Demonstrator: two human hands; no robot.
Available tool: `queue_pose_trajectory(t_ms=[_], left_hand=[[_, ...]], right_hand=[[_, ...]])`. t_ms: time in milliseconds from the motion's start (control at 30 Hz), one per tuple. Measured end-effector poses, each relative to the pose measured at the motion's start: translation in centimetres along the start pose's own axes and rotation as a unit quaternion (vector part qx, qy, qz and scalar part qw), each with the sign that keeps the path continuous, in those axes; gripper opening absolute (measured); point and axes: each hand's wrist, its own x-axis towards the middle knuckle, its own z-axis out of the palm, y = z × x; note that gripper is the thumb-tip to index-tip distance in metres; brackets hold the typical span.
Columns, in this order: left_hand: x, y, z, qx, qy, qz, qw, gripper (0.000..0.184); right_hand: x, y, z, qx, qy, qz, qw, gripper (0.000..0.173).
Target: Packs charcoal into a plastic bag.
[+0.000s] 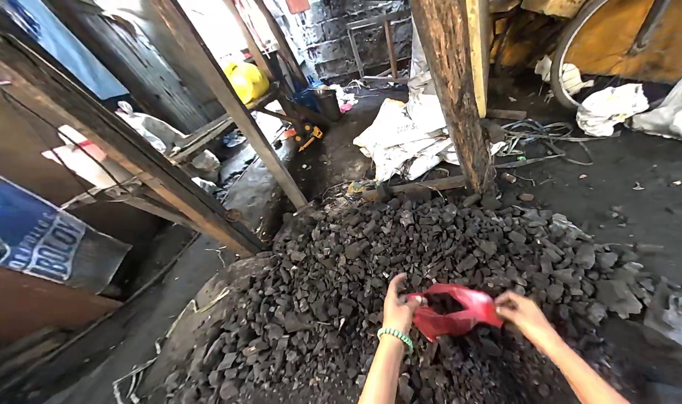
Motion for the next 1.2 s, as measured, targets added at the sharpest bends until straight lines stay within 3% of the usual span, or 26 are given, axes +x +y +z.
queue_pose_trajectory(t_ms=[133,233,400,533,667,833,967,1067,1200], left_hand=[[-2.6,5.1,-0.3,-0.178,0.035,0.044,0.982,0.054],[-4.9,7.7,-2.9,-0.203,0.016,0.049,0.978,0.056],[-7.2,6.4,-6.3,-0.165,0.010,0.090,0.982,0.072],[-9.0,5.1,-7.1,-0.127,0.034,0.090,0.987,0.070],[-10.4,4.0,-9.2,-0.107,0.037,0.110,0.987,0.067],[-11.4,3.4,-10.0,-0.128,-0.005,0.133,0.983,0.066],[-11.9,3.0,-8.0,-0.146,-0.037,0.130,0.980,0.067],[-12.1,2.8,-6.6,-0.153,-0.049,0.119,0.980,0.072],[-11.7,2.2,-4.7,-0.166,-0.077,0.102,0.978,0.082]], right_hand=[[-0.1,4.8,4.5,-0.206,-0.081,0.093,0.971,0.082],[-0.1,3.9,8.8,-0.246,-0.047,0.133,0.959,0.091],[-0.8,2.7,11.5,-0.335,-0.088,0.143,0.927,0.084],[-1.0,3.5,9.7,-0.320,-0.105,0.116,0.934,0.076],[-0.1,3.7,9.9,-0.309,-0.096,0.163,0.932,0.076],[-2.6,4.6,10.6,-0.289,-0.083,0.130,0.945,0.062],[-2.6,7.0,7.8,-0.204,-0.035,0.073,0.976,0.041],[-1.4,7.0,5.1,-0.013,-0.006,0.082,0.996,0.038],[-2.6,-0.4,2.0,0.326,-0.033,0.059,0.943,0.046]])
